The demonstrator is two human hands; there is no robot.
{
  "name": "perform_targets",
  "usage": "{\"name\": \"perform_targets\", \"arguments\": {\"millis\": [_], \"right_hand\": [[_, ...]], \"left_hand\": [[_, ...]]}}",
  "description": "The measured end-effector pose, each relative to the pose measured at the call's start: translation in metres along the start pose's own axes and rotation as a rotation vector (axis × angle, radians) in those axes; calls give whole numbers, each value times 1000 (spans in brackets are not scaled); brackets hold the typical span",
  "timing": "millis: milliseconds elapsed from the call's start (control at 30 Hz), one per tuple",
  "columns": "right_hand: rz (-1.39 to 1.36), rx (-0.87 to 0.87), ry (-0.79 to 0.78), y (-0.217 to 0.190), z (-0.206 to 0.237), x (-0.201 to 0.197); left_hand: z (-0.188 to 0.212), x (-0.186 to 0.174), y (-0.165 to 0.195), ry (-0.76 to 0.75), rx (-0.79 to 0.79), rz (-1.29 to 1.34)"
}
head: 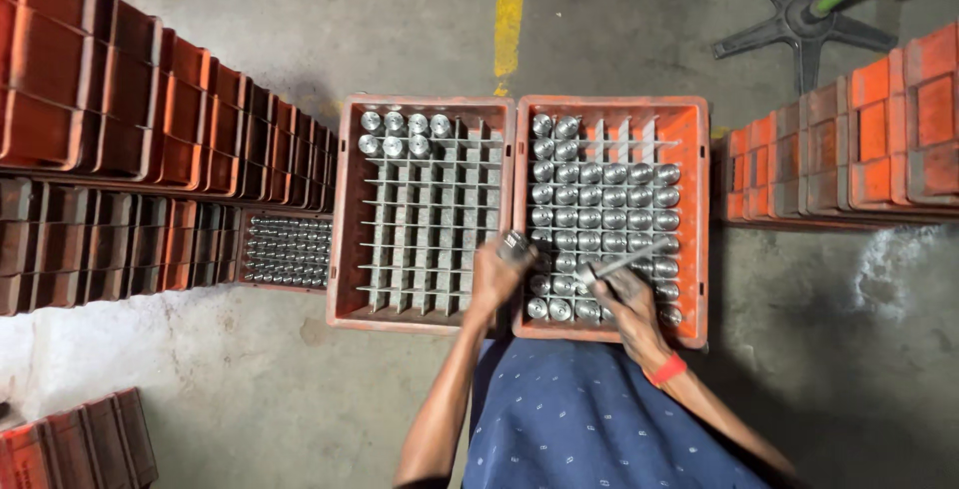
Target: The person transfers small cylindrical metal parts from one orange crate to another using a metal tool. They repeatedly pick up parts and place them into slots in the second crate, then move the filled crate aside and bring a new empty crate into view.
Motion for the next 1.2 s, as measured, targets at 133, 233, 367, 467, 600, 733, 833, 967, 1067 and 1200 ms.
{"name": "perform_targets", "arguments": {"millis": [133, 233, 367, 467, 600, 733, 833, 967, 1067, 1200], "right_hand": [[-76, -66, -56, -23, -4, 11], [-33, -133, -161, -31, 0, 12], [6, -208, -343, -26, 10, 6], [-11, -157, -405, -11, 11, -5], [30, 18, -325, 15, -2, -33], [-181, -96, 18, 20, -21, -70], [-253, -195, 191, 9, -27, -101], [-219, -177, 263, 4, -22, -117], [-222, -161, 269, 8, -14, -106], [-186, -51, 258, 21, 3, -95]], "left_hand": [[52, 35, -6, 2, 234, -157], [67, 48, -12, -229, 26, -141], [71, 56, -10, -382, 5, -215], [75, 65, -17, -513, -62, -179], [73, 79, -26, -694, -204, -79], [30, 75, -2, -503, 109, -192], [-26, 66, 18, -230, 139, -315], [-97, 77, 53, -5, 455, -561], [-121, 93, 68, 46, 646, -656], [-120, 90, 69, 92, 675, -445]]}}
Point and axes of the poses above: each hand's wrist, its own z-axis away from the middle knuckle, its own x-axis out of the palm, y = z × x, the point moved 4 cm from there along -z, towards the middle knuckle, and after that the axes turned 4 degrees about -x, right-handed, at the moved point
